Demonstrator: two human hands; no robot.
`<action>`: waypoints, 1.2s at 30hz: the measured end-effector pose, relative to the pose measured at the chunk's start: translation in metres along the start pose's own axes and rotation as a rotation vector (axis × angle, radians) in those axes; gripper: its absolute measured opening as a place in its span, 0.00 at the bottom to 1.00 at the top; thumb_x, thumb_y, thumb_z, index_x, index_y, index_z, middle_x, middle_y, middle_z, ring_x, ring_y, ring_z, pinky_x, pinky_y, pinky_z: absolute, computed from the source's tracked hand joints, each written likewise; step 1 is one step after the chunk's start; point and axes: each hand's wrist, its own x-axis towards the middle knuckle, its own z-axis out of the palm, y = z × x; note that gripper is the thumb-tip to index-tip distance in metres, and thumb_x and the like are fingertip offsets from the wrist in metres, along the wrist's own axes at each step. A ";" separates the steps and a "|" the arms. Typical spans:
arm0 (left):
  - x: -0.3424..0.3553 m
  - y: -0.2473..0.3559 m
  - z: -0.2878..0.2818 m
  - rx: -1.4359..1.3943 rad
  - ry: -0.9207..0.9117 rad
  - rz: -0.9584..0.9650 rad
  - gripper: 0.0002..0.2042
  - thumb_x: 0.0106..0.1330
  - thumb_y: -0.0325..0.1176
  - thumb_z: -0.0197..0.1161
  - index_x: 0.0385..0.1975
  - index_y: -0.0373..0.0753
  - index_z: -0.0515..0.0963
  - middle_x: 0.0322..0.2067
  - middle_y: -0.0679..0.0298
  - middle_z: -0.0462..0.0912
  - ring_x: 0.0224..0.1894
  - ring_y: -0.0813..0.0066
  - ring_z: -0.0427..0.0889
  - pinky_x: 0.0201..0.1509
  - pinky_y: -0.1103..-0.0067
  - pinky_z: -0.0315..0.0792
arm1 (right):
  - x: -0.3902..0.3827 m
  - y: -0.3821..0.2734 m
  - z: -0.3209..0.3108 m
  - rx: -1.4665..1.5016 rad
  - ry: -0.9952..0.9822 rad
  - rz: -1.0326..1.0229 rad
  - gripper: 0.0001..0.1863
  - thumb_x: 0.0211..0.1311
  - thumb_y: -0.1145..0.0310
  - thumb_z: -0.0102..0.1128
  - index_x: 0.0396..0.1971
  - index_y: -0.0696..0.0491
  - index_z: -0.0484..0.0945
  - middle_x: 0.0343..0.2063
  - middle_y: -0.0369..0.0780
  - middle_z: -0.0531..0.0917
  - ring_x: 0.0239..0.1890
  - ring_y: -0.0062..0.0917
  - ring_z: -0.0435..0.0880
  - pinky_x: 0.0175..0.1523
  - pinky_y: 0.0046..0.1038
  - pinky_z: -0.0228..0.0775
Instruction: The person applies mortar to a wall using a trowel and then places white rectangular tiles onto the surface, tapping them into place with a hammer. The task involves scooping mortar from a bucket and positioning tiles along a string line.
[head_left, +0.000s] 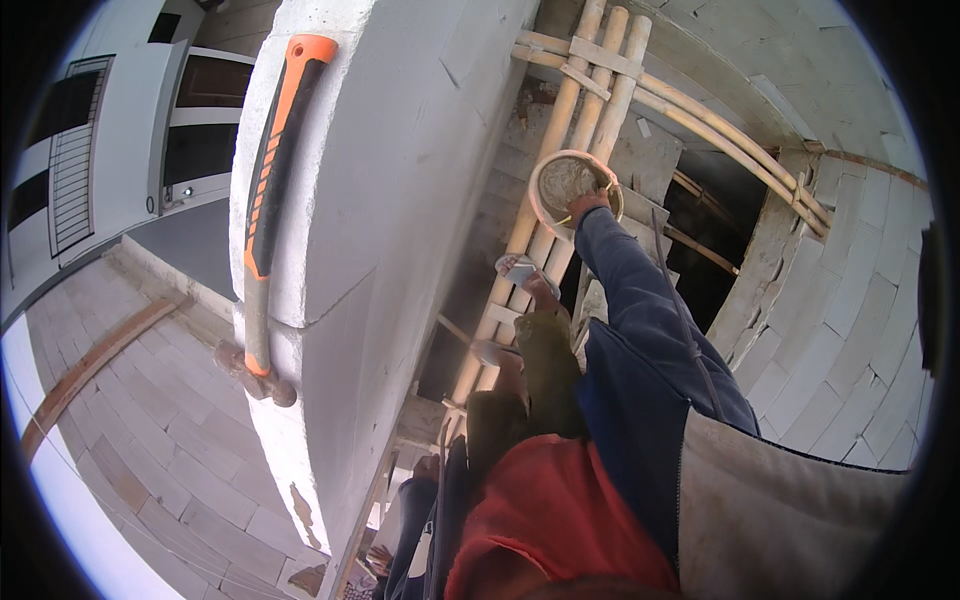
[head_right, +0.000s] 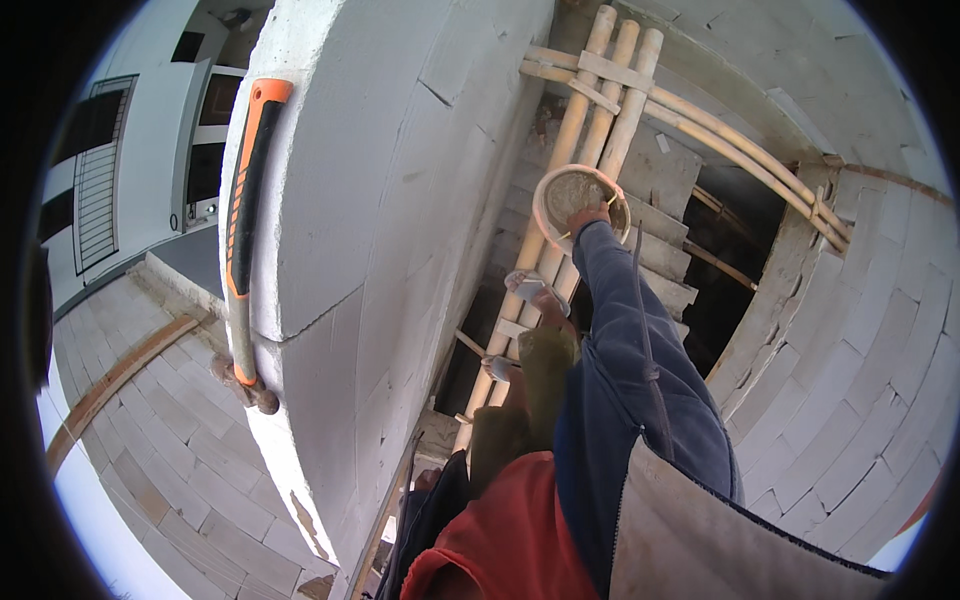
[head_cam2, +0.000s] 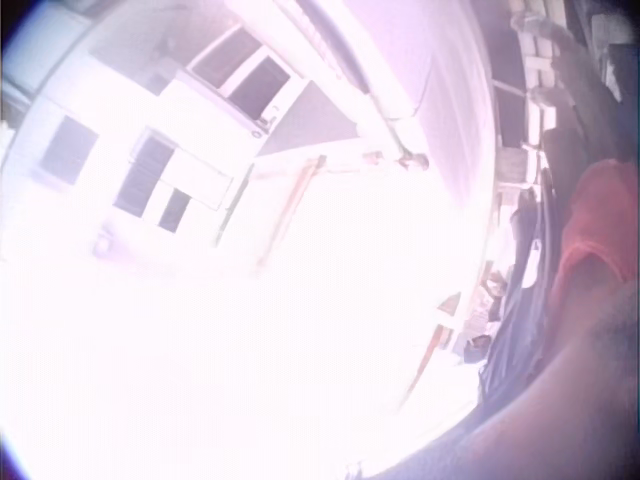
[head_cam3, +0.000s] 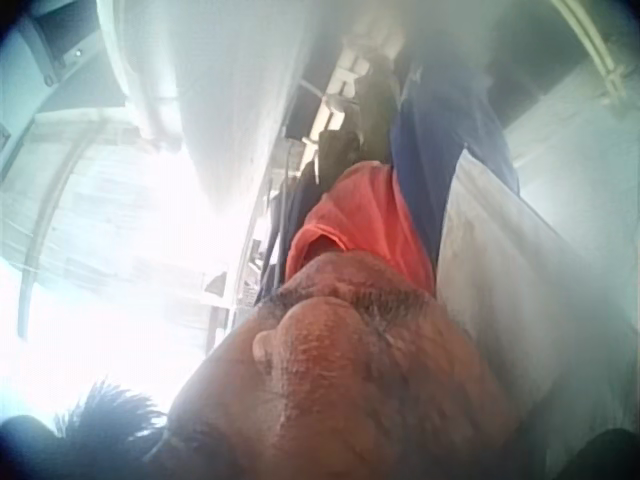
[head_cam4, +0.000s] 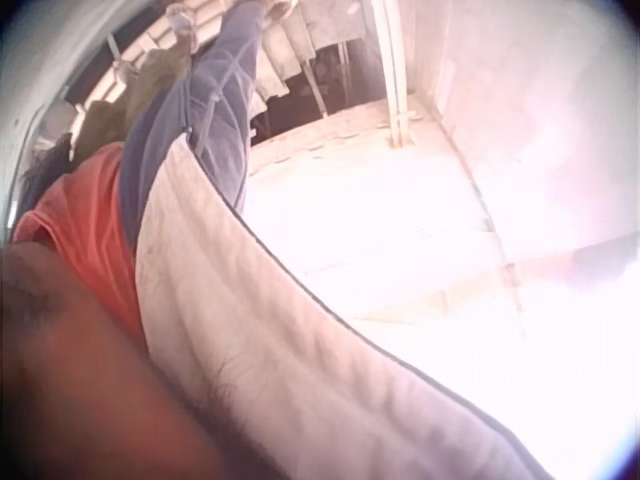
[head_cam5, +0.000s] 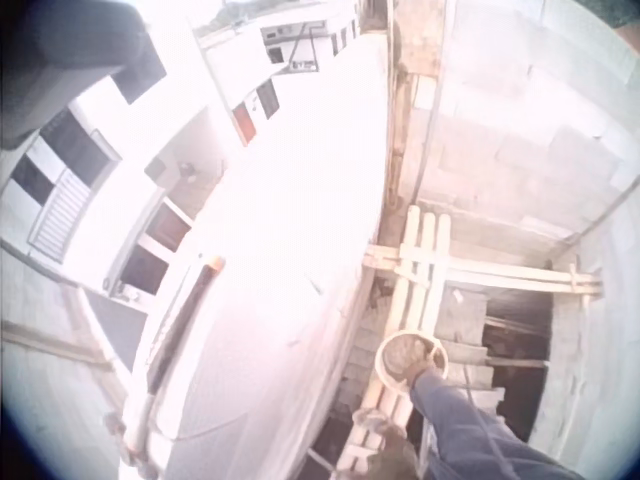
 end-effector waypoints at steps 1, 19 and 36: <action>-0.007 0.004 0.008 -0.022 -0.023 -0.024 0.22 0.73 0.49 0.64 0.44 0.30 0.84 0.42 0.46 0.91 0.47 0.52 0.91 0.54 0.62 0.81 | 0.008 0.007 0.002 0.005 0.011 0.004 0.20 0.73 0.63 0.58 0.62 0.38 0.85 0.64 0.38 0.86 0.73 0.37 0.75 0.78 0.56 0.58; -0.012 -0.013 0.055 -0.370 0.121 0.022 0.14 0.71 0.41 0.67 0.49 0.41 0.90 0.46 0.57 0.93 0.52 0.63 0.90 0.60 0.68 0.80 | -0.059 -0.056 0.029 0.310 -0.218 -0.102 0.38 0.67 0.58 0.62 0.78 0.44 0.66 0.75 0.49 0.70 0.77 0.45 0.70 0.79 0.54 0.63; -0.530 0.027 -0.149 0.023 1.850 0.796 0.20 0.62 0.47 0.78 0.40 0.37 0.81 0.41 0.56 0.87 0.43 0.52 0.85 0.47 0.64 0.77 | -0.111 -0.221 -0.073 -0.323 -0.135 -0.969 0.11 0.66 0.57 0.68 0.38 0.49 0.89 0.36 0.44 0.91 0.43 0.36 0.90 0.52 0.39 0.82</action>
